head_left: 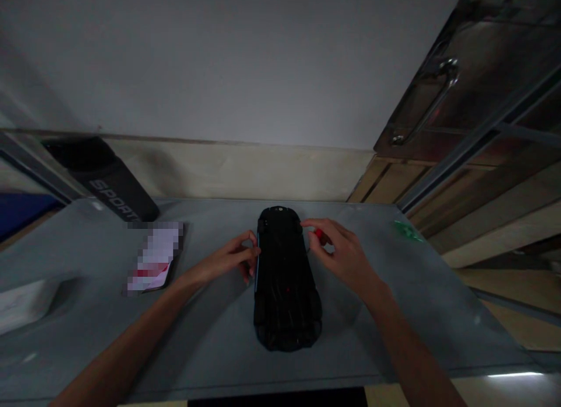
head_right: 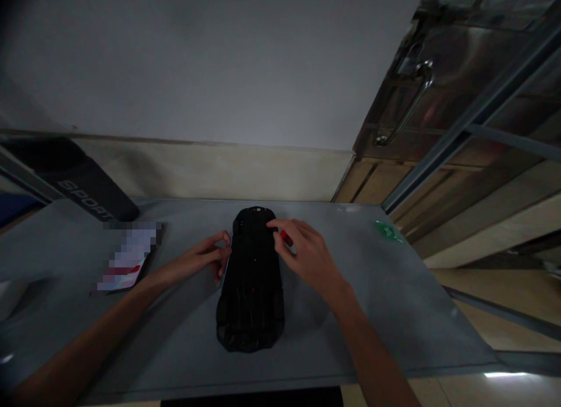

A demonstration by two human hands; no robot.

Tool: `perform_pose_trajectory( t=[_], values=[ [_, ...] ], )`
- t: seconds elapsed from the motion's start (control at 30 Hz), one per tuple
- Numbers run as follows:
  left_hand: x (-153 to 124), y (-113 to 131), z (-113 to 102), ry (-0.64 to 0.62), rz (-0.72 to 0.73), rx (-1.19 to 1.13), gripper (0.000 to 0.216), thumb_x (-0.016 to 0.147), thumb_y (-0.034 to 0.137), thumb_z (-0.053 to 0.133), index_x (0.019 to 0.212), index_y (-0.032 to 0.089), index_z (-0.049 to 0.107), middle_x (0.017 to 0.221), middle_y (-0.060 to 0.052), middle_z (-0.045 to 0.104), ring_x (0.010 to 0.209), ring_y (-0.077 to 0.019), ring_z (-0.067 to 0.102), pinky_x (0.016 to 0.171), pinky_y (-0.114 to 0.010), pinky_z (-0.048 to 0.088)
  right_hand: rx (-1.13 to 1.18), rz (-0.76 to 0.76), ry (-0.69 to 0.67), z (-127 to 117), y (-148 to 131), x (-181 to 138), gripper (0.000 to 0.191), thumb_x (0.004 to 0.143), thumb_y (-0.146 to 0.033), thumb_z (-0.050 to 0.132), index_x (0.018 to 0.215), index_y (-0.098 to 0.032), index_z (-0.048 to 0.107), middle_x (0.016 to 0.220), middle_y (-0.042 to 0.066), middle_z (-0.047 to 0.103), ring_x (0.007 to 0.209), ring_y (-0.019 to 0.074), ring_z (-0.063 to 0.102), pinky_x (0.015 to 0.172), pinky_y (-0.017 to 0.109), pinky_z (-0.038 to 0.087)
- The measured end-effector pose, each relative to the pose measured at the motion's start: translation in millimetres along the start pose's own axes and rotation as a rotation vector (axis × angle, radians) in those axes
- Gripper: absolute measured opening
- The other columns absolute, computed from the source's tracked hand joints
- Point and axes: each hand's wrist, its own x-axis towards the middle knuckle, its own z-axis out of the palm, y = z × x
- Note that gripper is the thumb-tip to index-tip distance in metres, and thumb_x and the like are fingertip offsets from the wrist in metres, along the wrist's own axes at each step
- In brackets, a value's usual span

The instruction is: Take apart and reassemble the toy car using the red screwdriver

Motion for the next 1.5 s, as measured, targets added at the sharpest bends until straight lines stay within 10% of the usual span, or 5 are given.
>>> perform_pose_trajectory(
  t=[0.33,0.5,1.0,1.2,1.5],
  values=[
    [-1.4,-0.4,0.9,0.004,0.016,-0.003,0.044,0.089,0.058,0.074,0.1,0.024,0.048,0.068,0.004,0.067,0.059,-0.0168,0.067,0.056,-0.028,0.055,-0.102,-0.008,-0.287,-32.5,-14.1,19.0,0.033,0.103,-0.016,0.045,0.128,-0.026,0.063,0.111,0.007,0.076,0.091,0.0213,0.073,0.086,0.037,0.057],
    [-0.5,-3.4,-0.8,-0.015,0.036,-0.006,0.043,0.091,0.058,0.072,0.102,0.024,0.048,0.069,0.003,0.068,0.059,-0.0164,0.067,0.056,-0.028,0.056,-0.252,0.022,-0.388,-33.5,-13.8,20.4,0.024,0.104,-0.022,0.048,0.12,-0.025,0.066,0.075,0.0,0.071,0.064,0.0192,0.068,0.063,0.03,0.046],
    [0.3,-3.0,-0.6,-0.03,0.064,0.004,0.042,0.093,0.056,0.071,0.101,0.022,0.047,0.067,0.003,0.069,0.055,-0.0146,0.065,0.054,-0.026,0.054,-0.457,0.122,-0.483,-34.0,-28.8,29.0,0.028,0.109,-0.028,0.041,0.119,-0.021,0.067,0.075,0.003,0.074,0.063,0.0217,0.069,0.061,0.033,0.038],
    [-1.6,-0.6,0.5,-0.011,0.051,0.007,0.039,0.094,0.053,0.07,0.102,0.022,0.047,0.068,0.003,0.069,0.058,-0.0154,0.066,0.056,-0.027,0.056,-0.277,0.037,-0.462,-39.8,-30.6,29.2,0.028,0.101,-0.015,0.046,0.122,-0.02,0.063,0.107,0.007,0.078,0.093,0.0219,0.075,0.083,0.034,0.05],
    [-0.8,-2.6,0.0,-0.012,0.059,0.023,0.041,0.092,0.055,0.071,0.102,0.023,0.047,0.068,0.003,0.069,0.058,-0.0159,0.066,0.055,-0.027,0.056,-0.411,0.118,-0.507,-36.5,-30.3,27.3,0.024,0.107,-0.024,0.045,0.118,-0.021,0.066,0.086,0.004,0.076,0.076,0.0229,0.073,0.071,0.034,0.046]
  ],
)
